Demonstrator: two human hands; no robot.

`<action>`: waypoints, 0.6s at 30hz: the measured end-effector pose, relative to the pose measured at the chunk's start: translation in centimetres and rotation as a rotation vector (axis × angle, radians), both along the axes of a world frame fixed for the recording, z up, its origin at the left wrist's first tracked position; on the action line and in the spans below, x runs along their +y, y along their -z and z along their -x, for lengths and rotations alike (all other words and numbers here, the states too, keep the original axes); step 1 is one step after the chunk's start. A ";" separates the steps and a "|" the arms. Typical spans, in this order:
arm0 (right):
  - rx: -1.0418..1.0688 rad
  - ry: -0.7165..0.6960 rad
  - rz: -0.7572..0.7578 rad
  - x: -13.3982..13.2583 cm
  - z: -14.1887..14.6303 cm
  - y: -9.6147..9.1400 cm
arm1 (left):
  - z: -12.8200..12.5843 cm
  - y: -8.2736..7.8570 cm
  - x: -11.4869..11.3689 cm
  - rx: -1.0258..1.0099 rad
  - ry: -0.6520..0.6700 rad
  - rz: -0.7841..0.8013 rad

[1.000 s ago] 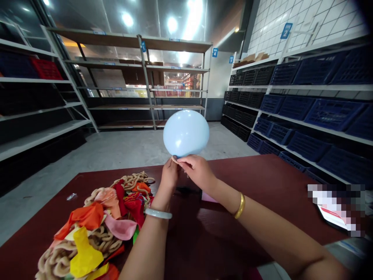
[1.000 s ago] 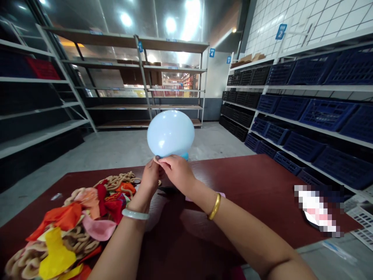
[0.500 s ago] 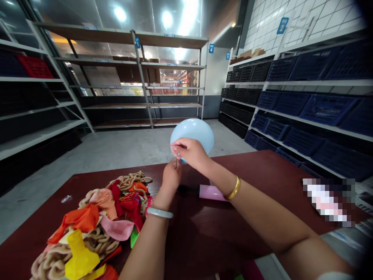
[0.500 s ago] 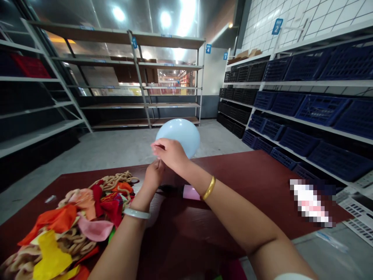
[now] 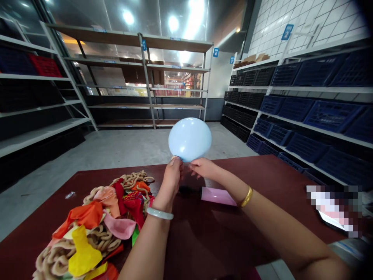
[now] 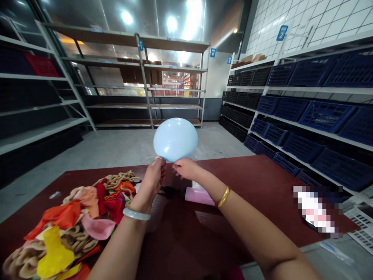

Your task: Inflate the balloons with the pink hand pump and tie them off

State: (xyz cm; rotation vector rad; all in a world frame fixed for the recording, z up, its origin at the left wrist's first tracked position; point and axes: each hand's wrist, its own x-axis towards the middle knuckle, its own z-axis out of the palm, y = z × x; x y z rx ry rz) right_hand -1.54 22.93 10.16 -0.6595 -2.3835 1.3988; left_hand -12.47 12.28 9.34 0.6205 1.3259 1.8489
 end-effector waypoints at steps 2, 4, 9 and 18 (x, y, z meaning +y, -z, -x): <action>0.090 0.015 0.014 0.2 0.9 0.9 | -0.3 -0.2 -0.2 -0.024 0.031 -0.027; 0.233 0.025 0.095 -0.2 1.8 1.5 | -0.6 -0.6 -0.4 -0.076 0.081 -0.061; 0.436 -0.086 0.501 -2.0 3.8 2.8 | -1.3 -1.4 -0.8 -0.124 0.107 -0.100; 0.278 -0.253 0.974 -1.4 5.2 3.1 | -2.2 -1.5 -0.6 -0.158 0.024 -0.129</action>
